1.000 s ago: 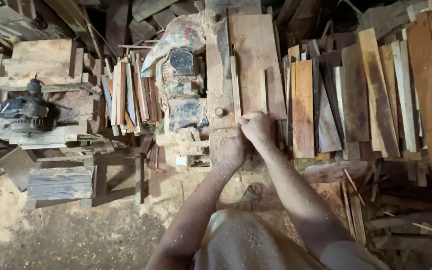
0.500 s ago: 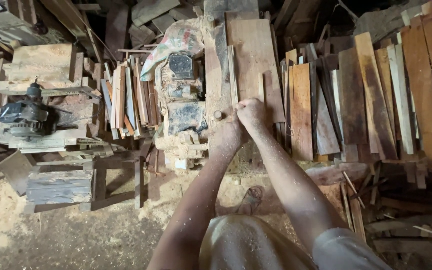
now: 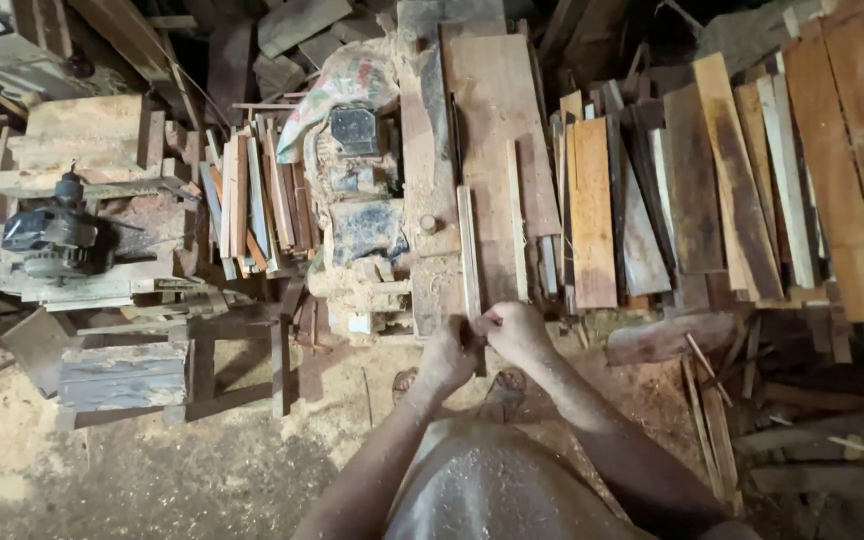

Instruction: Feeding thin wooden strips one by one into a woodworking machine for processing

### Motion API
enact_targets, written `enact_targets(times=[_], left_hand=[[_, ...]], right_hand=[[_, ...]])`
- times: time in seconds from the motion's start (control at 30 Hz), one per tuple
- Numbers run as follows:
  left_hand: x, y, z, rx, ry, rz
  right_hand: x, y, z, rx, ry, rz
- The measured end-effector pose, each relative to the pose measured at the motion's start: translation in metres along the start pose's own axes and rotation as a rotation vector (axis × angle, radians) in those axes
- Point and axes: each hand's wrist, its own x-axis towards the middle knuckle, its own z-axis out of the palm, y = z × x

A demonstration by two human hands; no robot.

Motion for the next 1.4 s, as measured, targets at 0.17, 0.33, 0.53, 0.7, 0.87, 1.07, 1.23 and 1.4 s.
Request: enact_targets(times=[0.17,0.33,0.53,0.7,0.87,1.07,1.23,1.4], left_hand=[[0.003,0.065,-0.01,-0.246,-0.125,-0.117],[0.05,0.081,0.01,-0.116,-0.221,0.008],[0.06,0.056,0.034,-0.214,-0.044,-0.081],[0.042,0.078,0.025,-0.102,0.081,-0.058],[0.074,0.055,0.057,-0.034,0.195,0.02],[0.112,0.028,0.074,0.218,0.256,0.049],[0.09,0.049,0.059,-0.172,0.047,-0.196],[-0.007,0.12,0.002,-0.124,-0.019,-0.072]], right_hand=[[-0.008,0.016,-0.035,0.141,0.191,-0.076],[0.009,0.026,-0.089,0.246,0.328,0.0],[0.02,0.026,-0.089,-0.046,0.532,0.057],[0.009,0.004,-0.086,0.079,0.177,0.249],[0.061,0.079,-0.05,-0.027,0.376,0.096],[0.046,0.062,-0.044,-0.023,0.216,0.078],[0.017,0.052,-0.063,0.09,0.053,0.051],[-0.03,0.021,-0.079,0.467,0.013,-0.021]])
